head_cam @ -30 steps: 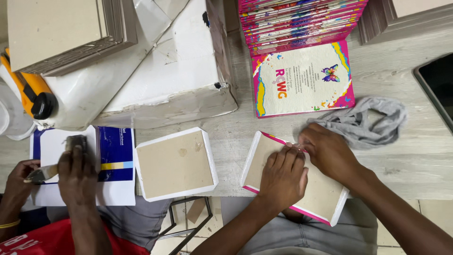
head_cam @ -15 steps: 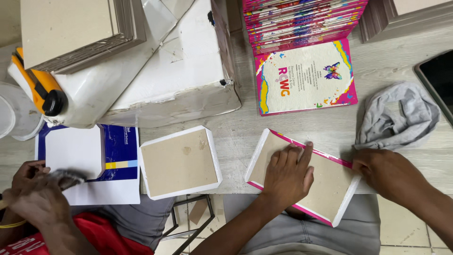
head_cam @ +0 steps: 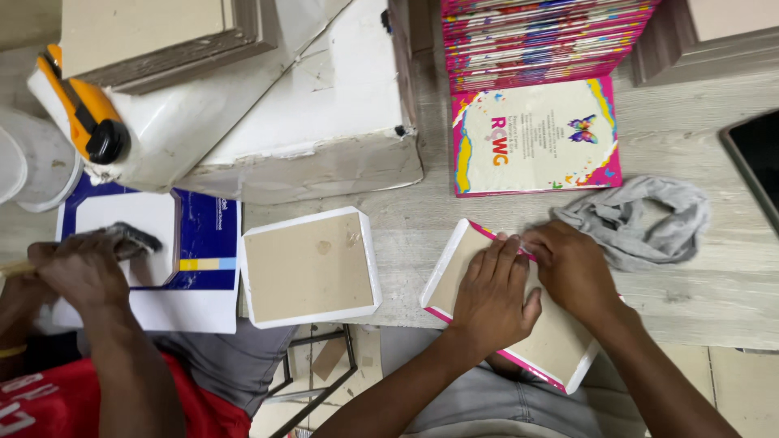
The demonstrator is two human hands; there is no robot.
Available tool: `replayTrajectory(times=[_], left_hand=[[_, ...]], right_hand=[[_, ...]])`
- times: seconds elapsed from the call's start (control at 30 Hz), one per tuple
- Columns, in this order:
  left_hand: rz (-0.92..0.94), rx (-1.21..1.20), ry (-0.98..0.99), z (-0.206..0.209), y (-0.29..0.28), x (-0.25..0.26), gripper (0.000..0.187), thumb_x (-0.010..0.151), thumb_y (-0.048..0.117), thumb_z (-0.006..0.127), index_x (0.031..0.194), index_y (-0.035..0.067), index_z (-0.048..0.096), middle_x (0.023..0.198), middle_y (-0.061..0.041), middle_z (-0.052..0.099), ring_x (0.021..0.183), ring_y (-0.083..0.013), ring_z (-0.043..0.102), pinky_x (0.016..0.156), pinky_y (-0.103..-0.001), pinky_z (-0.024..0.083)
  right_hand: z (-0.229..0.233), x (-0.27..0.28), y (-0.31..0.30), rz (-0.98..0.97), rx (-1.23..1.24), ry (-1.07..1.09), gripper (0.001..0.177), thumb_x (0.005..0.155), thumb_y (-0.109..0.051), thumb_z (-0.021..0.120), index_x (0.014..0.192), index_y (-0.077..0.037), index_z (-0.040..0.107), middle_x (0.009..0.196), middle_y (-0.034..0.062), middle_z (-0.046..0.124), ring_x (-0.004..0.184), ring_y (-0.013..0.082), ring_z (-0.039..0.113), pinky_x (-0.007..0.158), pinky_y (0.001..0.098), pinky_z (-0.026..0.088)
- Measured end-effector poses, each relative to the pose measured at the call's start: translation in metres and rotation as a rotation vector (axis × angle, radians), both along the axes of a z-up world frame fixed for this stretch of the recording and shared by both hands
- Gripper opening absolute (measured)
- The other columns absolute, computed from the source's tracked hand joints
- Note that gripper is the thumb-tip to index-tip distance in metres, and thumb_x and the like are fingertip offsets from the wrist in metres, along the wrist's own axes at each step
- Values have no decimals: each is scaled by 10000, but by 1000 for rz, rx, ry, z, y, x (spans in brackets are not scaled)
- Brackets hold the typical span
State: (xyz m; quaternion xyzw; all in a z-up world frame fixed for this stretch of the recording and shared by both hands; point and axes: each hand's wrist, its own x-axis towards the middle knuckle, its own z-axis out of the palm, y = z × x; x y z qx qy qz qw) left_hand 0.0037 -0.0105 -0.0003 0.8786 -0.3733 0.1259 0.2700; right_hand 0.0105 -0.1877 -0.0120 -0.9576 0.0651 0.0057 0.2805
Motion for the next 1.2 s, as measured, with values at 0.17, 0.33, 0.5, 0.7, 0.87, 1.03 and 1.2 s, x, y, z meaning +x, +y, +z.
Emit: replayTrajectory(times=[0.17, 0.33, 0.5, 0.7, 0.87, 1.03, 1.2], left_hand=[[53, 83, 32, 14, 1, 1, 610, 963, 320, 604, 1414, -91, 625, 1489, -262, 631, 1408, -410, 578, 1135, -500, 452], [67, 173, -7, 4, 7, 9, 673, 945, 359, 616, 1473, -58, 589, 1485, -232, 617, 1405, -400, 567, 1081, -469, 457], [23, 187, 190, 1, 26, 17, 1076, 945, 776, 300, 1659, -25, 378, 1744, -370, 276, 1658, -517, 237, 1380, -595, 196], [60, 139, 64, 9, 27, 26, 898, 1011, 618, 463, 1443, -156, 611, 1554, -339, 582, 1502, -473, 513, 1313, -511, 342], [75, 136, 91, 15, 27, 27, 799, 978, 513, 553, 1404, -160, 616, 1484, -351, 597, 1415, -490, 550, 1271, -521, 373], [98, 119, 75, -3, 25, 22, 719, 991, 477, 576, 1336, -148, 660, 1416, -351, 645, 1372, -490, 579, 1249, -532, 396], [193, 22, -219, -27, 21, 20, 567, 936, 475, 525, 1117, -24, 724, 1086, -218, 675, 1119, -401, 719, 1113, -534, 520]], right_hand=[[3, -51, -43, 115, -118, 5, 291, 928, -100, 713, 1154, -224, 849, 1180, 28, 799, 1104, 263, 742, 925, 395, 593], [0, -54, -57, 183, -280, 0, 273, 919, -122, 743, 1114, -273, 861, 1063, -21, 800, 1033, 224, 746, 800, 376, 600], [8, -51, -61, 208, -281, 98, 269, 940, -154, 720, 1105, -332, 838, 979, -63, 767, 913, 199, 744, 686, 404, 583], [11, 4, -34, 373, -254, 131, 156, 890, -156, 710, 918, -264, 820, 989, -69, 764, 1051, 219, 676, 750, 410, 564], [18, 66, 13, 488, -86, 44, 327, 723, 49, 652, 851, -214, 799, 817, -27, 716, 837, 259, 677, 700, 422, 532], [17, 75, 27, 505, -142, 70, 243, 743, -18, 654, 706, -244, 735, 755, -30, 686, 813, 249, 675, 672, 426, 510], [14, 92, 58, 446, -176, -29, 59, 727, -111, 751, 731, -161, 720, 745, -12, 666, 807, 249, 711, 665, 381, 600]])
